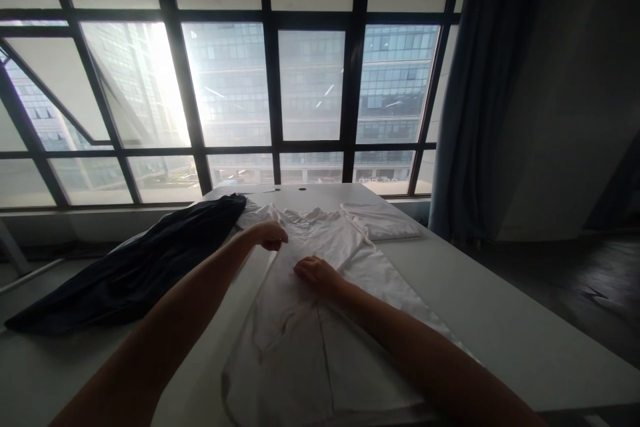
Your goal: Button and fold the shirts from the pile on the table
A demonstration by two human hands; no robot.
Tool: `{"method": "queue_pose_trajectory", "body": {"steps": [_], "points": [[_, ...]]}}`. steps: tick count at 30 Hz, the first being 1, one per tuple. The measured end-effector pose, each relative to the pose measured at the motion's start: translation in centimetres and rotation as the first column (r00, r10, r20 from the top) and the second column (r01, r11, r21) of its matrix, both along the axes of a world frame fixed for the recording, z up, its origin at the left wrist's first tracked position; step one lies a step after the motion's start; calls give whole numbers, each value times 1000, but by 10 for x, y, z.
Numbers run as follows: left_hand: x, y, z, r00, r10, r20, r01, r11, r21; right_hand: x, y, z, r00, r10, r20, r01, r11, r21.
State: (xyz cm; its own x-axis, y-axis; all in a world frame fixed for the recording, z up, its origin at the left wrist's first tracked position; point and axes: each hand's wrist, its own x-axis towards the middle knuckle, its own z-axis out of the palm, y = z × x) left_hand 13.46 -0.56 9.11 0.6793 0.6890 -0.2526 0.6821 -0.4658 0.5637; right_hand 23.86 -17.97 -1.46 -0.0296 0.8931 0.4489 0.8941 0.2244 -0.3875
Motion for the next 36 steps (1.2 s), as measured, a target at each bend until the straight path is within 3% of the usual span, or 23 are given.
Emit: {"method": "queue_pose_trajectory", "body": {"steps": [3,6,10,13,16,19,21,25,28,32,34,36], "points": [[26,-24,-11,997,-46,63,53,991,-120,14,-5,8,982,-86,-166,78,996,-52],[41,-40,-29,990,-56,126,82,972,-219,34,-10,14,908,-149,-391,127,988,-83],[49,-48,-56,985,-57,162,95,967,-236,54,-17,17,865,-187,-466,139,981,-136],[50,-42,-67,965,-118,234,151,980,-132,55,-22,20,875,-156,-458,60,974,-218],[49,-27,-69,948,-178,266,151,981,119,41,-26,25,922,-151,-356,51,960,-276],[39,-8,-77,932,-270,241,165,910,380,22,-28,28,971,-169,-167,136,972,-190],[30,2,-91,925,-335,176,219,853,473,11,-27,26,985,-166,-37,161,980,-116],[17,13,-121,928,-367,-56,332,752,570,5,-26,19,990,-52,132,83,967,-242],[19,18,-130,915,-362,-175,393,713,580,7,-27,20,988,-15,157,66,945,-322],[23,22,-130,913,-364,-185,400,701,590,-5,-32,26,983,13,185,18,987,-160],[23,22,-131,909,-381,-169,399,681,614,-21,-34,28,983,114,142,-105,992,-69],[23,21,-133,915,-373,-153,383,687,618,-40,-36,29,958,274,89,-272,962,-30]]}}
